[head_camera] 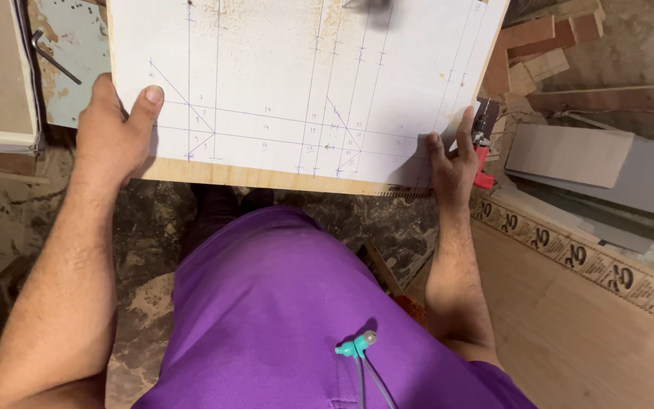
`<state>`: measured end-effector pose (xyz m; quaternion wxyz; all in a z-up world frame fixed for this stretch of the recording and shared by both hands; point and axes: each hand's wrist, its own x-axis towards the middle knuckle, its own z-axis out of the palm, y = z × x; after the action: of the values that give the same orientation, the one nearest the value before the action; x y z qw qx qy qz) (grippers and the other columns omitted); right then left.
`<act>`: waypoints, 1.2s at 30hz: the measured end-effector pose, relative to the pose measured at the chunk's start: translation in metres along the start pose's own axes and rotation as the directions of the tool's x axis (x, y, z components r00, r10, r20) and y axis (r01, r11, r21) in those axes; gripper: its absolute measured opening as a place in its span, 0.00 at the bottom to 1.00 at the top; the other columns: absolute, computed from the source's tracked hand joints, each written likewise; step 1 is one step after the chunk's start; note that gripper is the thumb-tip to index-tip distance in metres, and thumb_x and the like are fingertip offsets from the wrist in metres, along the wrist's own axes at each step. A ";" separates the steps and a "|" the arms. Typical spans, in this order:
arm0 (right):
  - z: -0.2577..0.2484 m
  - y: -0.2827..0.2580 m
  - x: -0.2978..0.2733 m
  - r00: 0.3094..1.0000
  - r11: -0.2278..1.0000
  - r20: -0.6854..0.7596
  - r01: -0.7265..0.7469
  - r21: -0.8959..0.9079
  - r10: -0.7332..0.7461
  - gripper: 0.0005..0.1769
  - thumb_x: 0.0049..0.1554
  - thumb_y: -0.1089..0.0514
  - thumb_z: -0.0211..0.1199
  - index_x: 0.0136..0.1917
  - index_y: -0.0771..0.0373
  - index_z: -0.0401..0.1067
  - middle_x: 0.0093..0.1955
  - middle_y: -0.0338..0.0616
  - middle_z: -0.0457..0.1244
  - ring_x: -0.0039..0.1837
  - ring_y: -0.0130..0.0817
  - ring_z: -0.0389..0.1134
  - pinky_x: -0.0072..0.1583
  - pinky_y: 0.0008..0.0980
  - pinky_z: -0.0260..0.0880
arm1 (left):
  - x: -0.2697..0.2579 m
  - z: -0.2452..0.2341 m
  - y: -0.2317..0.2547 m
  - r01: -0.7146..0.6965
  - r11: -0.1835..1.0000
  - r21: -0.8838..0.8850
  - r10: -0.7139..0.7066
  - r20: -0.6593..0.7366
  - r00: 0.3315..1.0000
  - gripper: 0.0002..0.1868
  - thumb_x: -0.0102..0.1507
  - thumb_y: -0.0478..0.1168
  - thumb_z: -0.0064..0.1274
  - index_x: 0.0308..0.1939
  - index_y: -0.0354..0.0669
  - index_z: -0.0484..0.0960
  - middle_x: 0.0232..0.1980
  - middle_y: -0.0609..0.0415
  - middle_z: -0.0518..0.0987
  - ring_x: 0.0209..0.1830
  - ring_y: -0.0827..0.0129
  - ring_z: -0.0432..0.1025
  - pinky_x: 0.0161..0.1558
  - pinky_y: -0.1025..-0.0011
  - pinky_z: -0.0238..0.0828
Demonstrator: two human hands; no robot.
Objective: The person positions a large white board with a central cutout onto a table saw, aligning it with the blade. They then guide the board through the saw to make a cut along a marked line, holding the board with both hands for stability.
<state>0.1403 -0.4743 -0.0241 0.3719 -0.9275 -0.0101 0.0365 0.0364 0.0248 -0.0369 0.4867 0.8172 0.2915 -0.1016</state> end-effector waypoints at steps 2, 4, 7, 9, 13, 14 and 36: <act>-0.001 -0.004 0.000 0.998 0.998 -0.001 -0.061 -0.003 0.061 0.47 0.65 0.46 0.66 0.85 0.64 0.45 0.70 0.55 0.66 0.63 0.36 0.68 0.64 0.33 0.72 | 0.000 0.000 0.001 0.008 1.000 -0.007 -0.008 0.004 1.000 0.29 0.76 0.56 0.48 0.62 0.28 0.67 0.53 0.34 0.81 0.52 0.51 0.79 0.52 0.56 0.78; -0.001 -0.007 0.002 0.989 0.988 -0.002 -0.151 -0.023 0.151 0.47 0.63 0.46 0.66 0.85 0.62 0.46 0.67 0.53 0.69 0.54 0.34 0.67 0.58 0.31 0.73 | -0.001 0.001 0.002 0.001 1.000 0.007 -0.001 -0.006 1.000 0.29 0.76 0.56 0.48 0.62 0.28 0.67 0.52 0.34 0.81 0.52 0.50 0.79 0.52 0.56 0.77; 0.001 -0.004 0.004 0.994 0.994 -0.007 -0.107 -0.020 0.107 0.47 0.64 0.47 0.67 0.85 0.62 0.46 0.68 0.53 0.68 0.59 0.32 0.69 0.60 0.30 0.74 | 0.001 0.001 0.002 0.009 1.000 0.006 -0.009 -0.008 1.000 0.30 0.76 0.56 0.48 0.63 0.28 0.67 0.52 0.34 0.81 0.52 0.50 0.79 0.52 0.56 0.77; 0.001 0.000 0.005 0.998 0.998 -0.003 -0.066 -0.005 0.066 0.47 0.65 0.46 0.68 0.85 0.63 0.45 0.69 0.54 0.67 0.62 0.33 0.70 0.63 0.31 0.74 | 0.002 0.001 0.002 0.004 1.000 0.008 -0.004 -0.008 1.000 0.30 0.76 0.56 0.48 0.63 0.28 0.67 0.52 0.33 0.81 0.52 0.50 0.79 0.52 0.56 0.77; 0.004 0.007 0.007 0.999 0.999 0.004 -0.032 -0.022 0.032 0.47 0.65 0.46 0.67 0.85 0.62 0.46 0.73 0.56 0.64 0.69 0.36 0.67 0.69 0.35 0.70 | 0.005 0.000 0.004 0.040 0.999 -0.002 -0.040 0.007 0.999 0.29 0.75 0.55 0.48 0.62 0.28 0.67 0.52 0.34 0.81 0.51 0.50 0.79 0.51 0.56 0.78; 0.004 0.008 0.007 0.999 0.999 0.002 -0.032 0.006 0.032 0.47 0.65 0.45 0.67 0.85 0.62 0.45 0.74 0.56 0.63 0.71 0.37 0.66 0.70 0.35 0.70 | 0.007 0.000 0.004 0.067 0.998 -0.011 -0.067 0.015 0.998 0.29 0.75 0.55 0.48 0.62 0.28 0.67 0.51 0.34 0.81 0.50 0.51 0.80 0.51 0.56 0.78; 0.015 0.010 0.017 0.997 0.997 0.010 -0.080 0.007 0.080 0.47 0.65 0.45 0.68 0.85 0.58 0.45 0.75 0.55 0.63 0.75 0.41 0.65 0.75 0.40 0.67 | 0.020 0.002 -0.008 0.029 0.999 -0.046 -0.028 0.013 1.000 0.29 0.76 0.54 0.49 0.62 0.26 0.67 0.52 0.33 0.81 0.51 0.50 0.79 0.51 0.55 0.79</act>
<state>0.1558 -0.4706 -0.0430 0.3738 -0.9255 0.0252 0.0557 0.0484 0.0334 -0.0525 0.5057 0.8010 0.3022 -0.1068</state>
